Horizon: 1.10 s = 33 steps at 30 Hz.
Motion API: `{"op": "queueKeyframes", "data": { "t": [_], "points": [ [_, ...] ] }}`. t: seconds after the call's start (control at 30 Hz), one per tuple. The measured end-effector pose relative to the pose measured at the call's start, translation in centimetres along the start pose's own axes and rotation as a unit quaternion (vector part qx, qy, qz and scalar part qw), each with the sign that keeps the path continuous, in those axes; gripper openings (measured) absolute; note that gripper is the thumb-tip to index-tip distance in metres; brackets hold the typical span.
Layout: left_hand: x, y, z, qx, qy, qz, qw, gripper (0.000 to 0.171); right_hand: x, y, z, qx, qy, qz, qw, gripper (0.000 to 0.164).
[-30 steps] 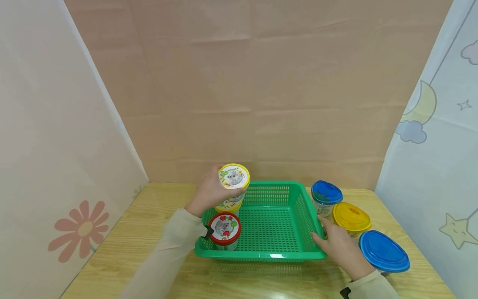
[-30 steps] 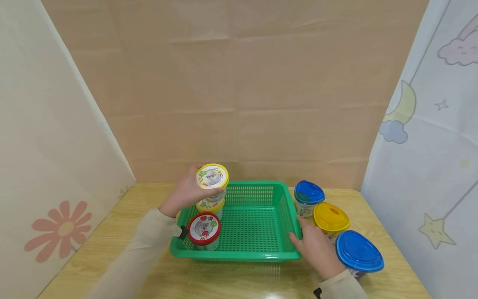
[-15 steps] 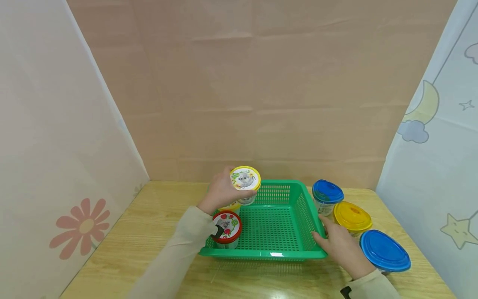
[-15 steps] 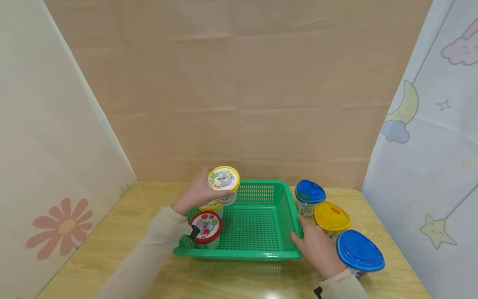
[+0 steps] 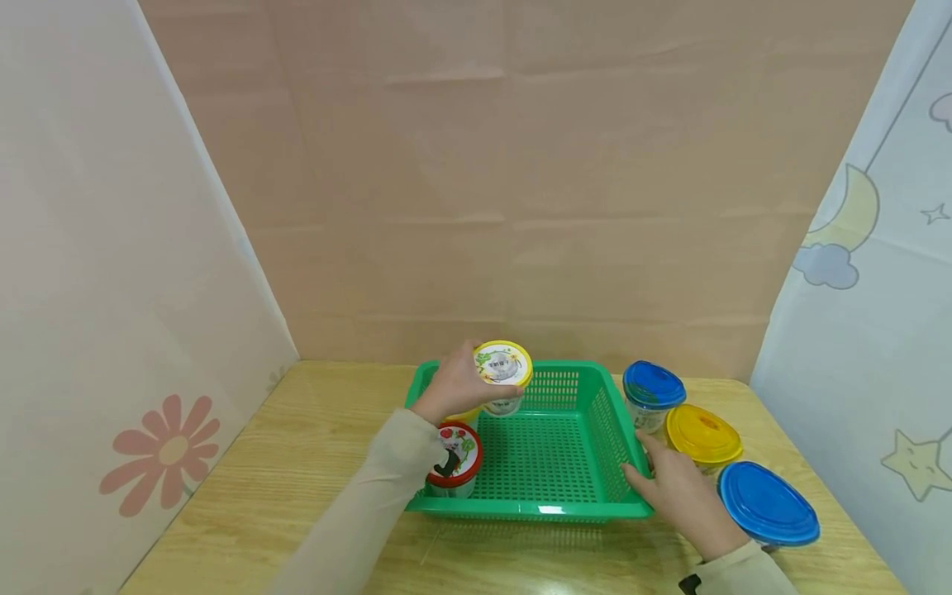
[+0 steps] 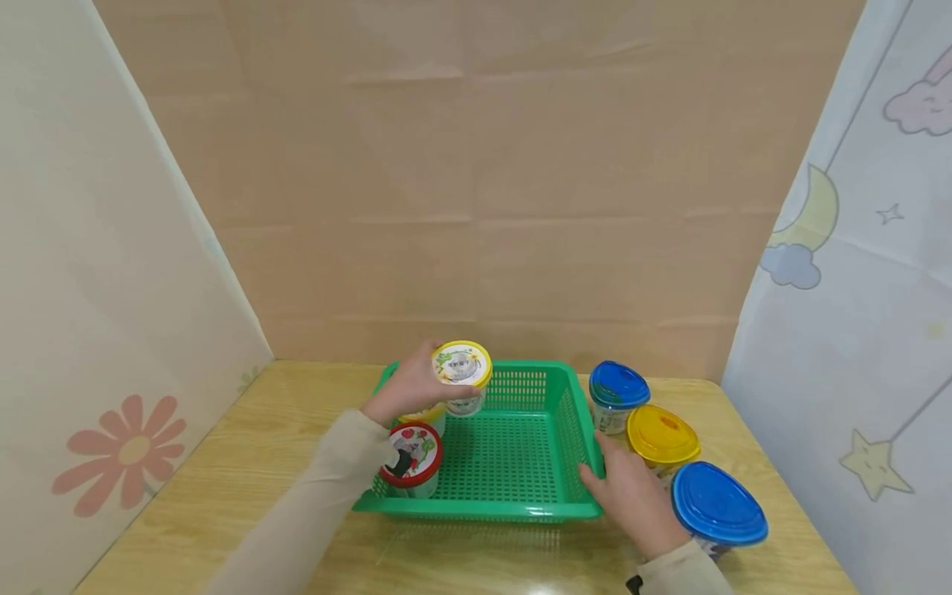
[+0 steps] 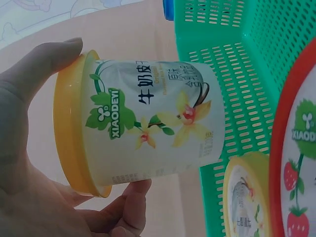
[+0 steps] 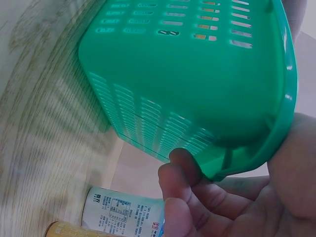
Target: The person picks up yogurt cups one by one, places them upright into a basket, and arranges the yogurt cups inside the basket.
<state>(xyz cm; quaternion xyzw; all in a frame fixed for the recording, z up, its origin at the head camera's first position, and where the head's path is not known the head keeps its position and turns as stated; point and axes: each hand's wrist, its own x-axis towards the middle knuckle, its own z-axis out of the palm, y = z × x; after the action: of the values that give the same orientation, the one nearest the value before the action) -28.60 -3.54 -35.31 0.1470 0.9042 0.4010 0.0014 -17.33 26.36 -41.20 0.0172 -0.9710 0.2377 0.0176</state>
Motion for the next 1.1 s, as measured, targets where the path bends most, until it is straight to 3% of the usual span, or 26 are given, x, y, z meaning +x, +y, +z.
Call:
{"op": "queueKeyframes", "data": {
  "t": [0.33, 0.5, 0.83, 1.1],
  "points": [
    [1.0, -0.5, 1.3, 0.02, -0.026, -0.002, 0.9995, 0.101, 0.3, 0.3, -0.2, 0.003, -0.009, 0.006, 1.0, 0.065],
    [1.0, -0.8, 1.6, 0.025, -0.031, -0.022, 0.999, 0.102, 0.3, 0.4, 0.0, 0.007, -0.014, 0.011, 1.0, 0.065],
    [0.9, -1.4, 2.2, 0.007, -0.057, -0.032, 0.9978, 0.102, -0.1, 0.4, 0.2, 0.008, -0.011, 0.016, 1.0, 0.065],
    [1.2, -1.8, 2.2, 0.042, -0.061, -0.028, 0.9969, 0.101, -0.1, -0.1, 0.2, 0.019, -0.007, 0.017, 1.0, 0.065]
  ]
}}
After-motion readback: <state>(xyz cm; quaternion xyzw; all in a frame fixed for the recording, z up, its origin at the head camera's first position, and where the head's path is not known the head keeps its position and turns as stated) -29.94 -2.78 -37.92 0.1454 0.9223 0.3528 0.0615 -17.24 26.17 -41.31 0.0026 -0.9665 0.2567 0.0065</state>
